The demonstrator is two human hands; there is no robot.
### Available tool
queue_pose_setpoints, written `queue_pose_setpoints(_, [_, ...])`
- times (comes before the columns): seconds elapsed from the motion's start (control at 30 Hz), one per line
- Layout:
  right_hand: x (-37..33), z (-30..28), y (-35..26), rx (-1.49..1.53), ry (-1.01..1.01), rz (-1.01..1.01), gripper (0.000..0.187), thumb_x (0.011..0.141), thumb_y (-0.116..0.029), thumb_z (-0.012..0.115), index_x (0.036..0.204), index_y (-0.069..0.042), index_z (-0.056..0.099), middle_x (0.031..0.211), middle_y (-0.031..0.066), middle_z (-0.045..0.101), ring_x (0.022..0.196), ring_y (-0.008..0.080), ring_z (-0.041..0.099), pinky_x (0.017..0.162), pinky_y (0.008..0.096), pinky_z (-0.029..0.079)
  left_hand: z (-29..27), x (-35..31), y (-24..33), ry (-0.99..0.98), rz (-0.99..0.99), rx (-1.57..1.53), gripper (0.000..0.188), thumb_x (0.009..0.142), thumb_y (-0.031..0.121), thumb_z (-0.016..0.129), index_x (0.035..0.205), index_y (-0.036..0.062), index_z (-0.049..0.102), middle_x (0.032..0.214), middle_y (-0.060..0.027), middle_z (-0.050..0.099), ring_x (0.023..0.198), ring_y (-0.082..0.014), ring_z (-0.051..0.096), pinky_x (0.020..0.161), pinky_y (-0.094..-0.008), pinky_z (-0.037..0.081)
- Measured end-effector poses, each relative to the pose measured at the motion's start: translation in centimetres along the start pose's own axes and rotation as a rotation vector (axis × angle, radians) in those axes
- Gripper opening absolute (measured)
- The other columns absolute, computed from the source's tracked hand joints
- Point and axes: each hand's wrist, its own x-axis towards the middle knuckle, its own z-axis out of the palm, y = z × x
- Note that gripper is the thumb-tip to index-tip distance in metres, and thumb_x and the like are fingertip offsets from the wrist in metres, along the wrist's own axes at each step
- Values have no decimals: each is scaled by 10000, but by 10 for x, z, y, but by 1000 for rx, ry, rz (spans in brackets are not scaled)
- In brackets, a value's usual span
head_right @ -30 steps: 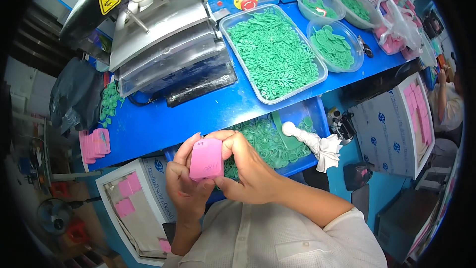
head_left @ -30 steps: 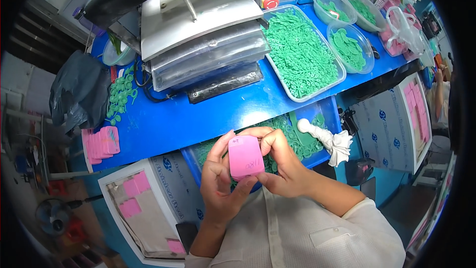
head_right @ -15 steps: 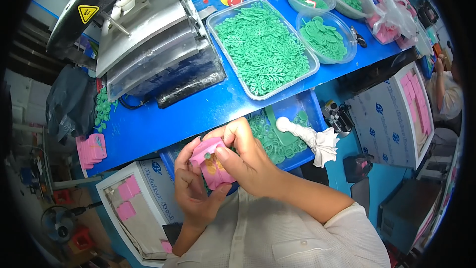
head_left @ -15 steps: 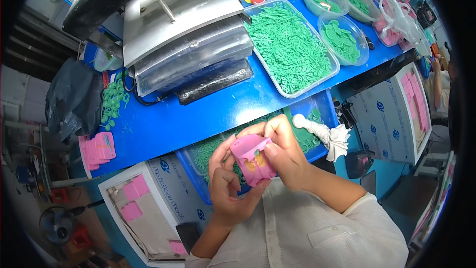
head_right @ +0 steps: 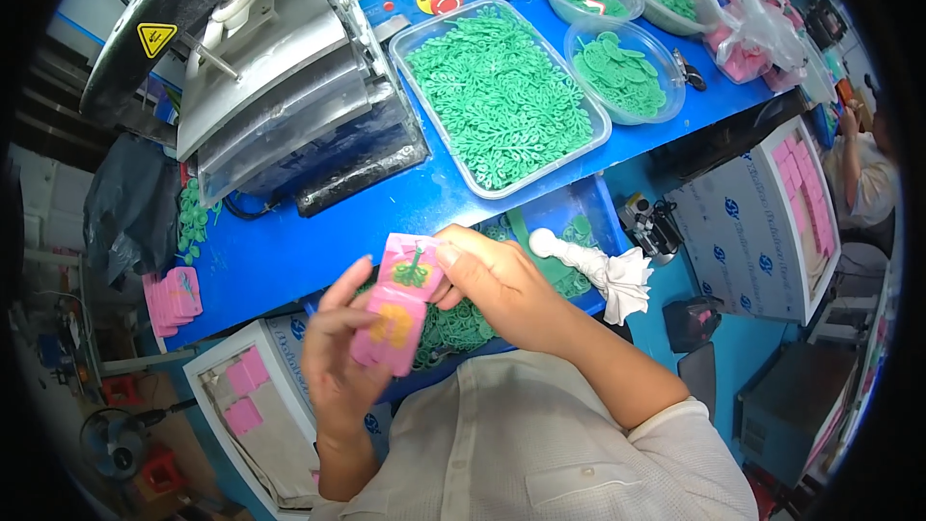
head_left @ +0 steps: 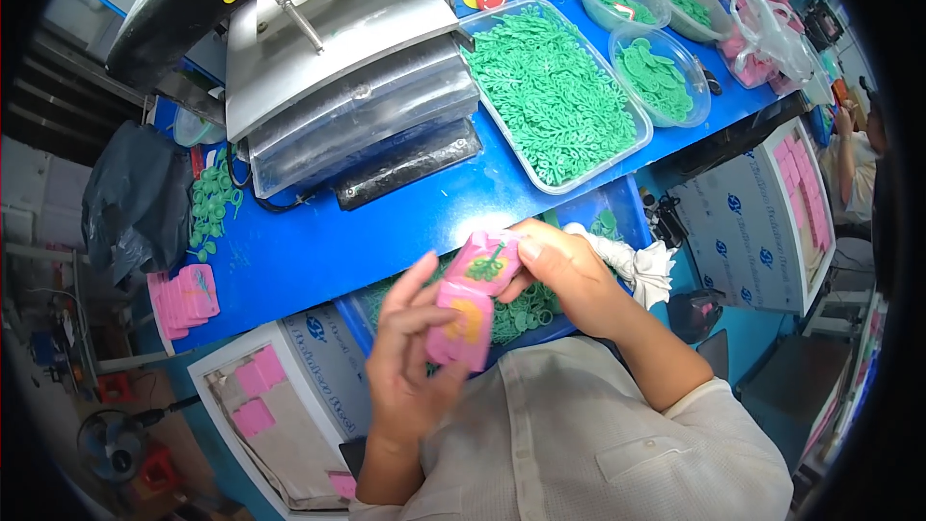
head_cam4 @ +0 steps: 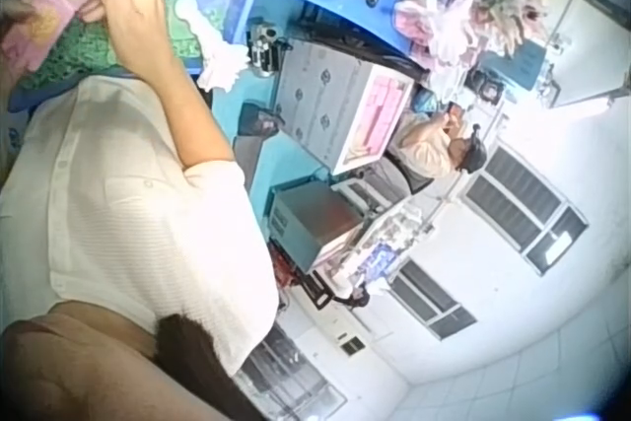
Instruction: Assembling and placing decorative green elements onto pink soap bars using a pressing machine and manual placement.
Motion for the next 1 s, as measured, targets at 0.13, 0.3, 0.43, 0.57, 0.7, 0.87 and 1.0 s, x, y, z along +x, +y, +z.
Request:
queue_pose_setpoints(0.13, [-5,2,10,-56,-27,-76,319,1001,-192,442,1253,3,452,917,115,635,773,154,623,732,286,510,-5,8,0,211,11,-4,270,897,63,530,1139,-36,459,1389,-309,372,1279,-333,442,958,-454,471])
queue_pose_setpoints(0.3, [-15,18,25,86,-45,-162,448,968,-7,429,1393,-11,288,1070,137,604,833,145,606,750,295,509,2,12,-8,453,185,107,233,904,-41,479,1137,-43,487,1355,-312,408,1209,-360,523,934,-400,491])
queue_pose_setpoints(0.43, [-23,27,34,133,-112,-74,522,946,42,437,1424,-30,238,1121,121,578,850,124,595,751,267,507,1,12,-14,315,350,772,257,917,-61,428,1033,-2,650,1314,-326,444,1080,-412,608,902,-414,506])
queue_pose_setpoints(0.57, [-25,31,38,210,-17,-89,498,893,94,453,1350,-34,299,1054,164,599,845,177,646,715,312,542,-2,8,-22,237,295,890,313,855,-42,502,1122,39,643,1322,-322,447,1084,-397,598,904,-404,489])
queue_pose_setpoints(0.7, [-28,34,35,209,4,-75,470,871,112,459,1300,-33,333,1055,167,596,844,188,652,703,320,546,-6,3,-23,235,232,886,357,880,-33,474,1207,31,602,1277,-270,496,1087,-345,577,923,-387,466])
queue_pose_setpoints(0.87, [-26,39,36,302,-97,-159,489,861,149,413,1309,-32,338,1175,150,542,967,156,596,745,287,516,-4,9,-3,-28,89,608,611,801,255,735,1335,52,517,1273,-241,498,1133,-342,532,945,-392,439])
queue_pose_setpoints(1.0, [-25,33,36,409,-165,-159,551,790,200,321,1291,-27,354,1282,171,470,1172,196,514,869,318,479,-7,8,-4,-131,34,696,728,746,321,790,1355,58,490,1274,-241,497,1144,-354,524,942,-409,445])
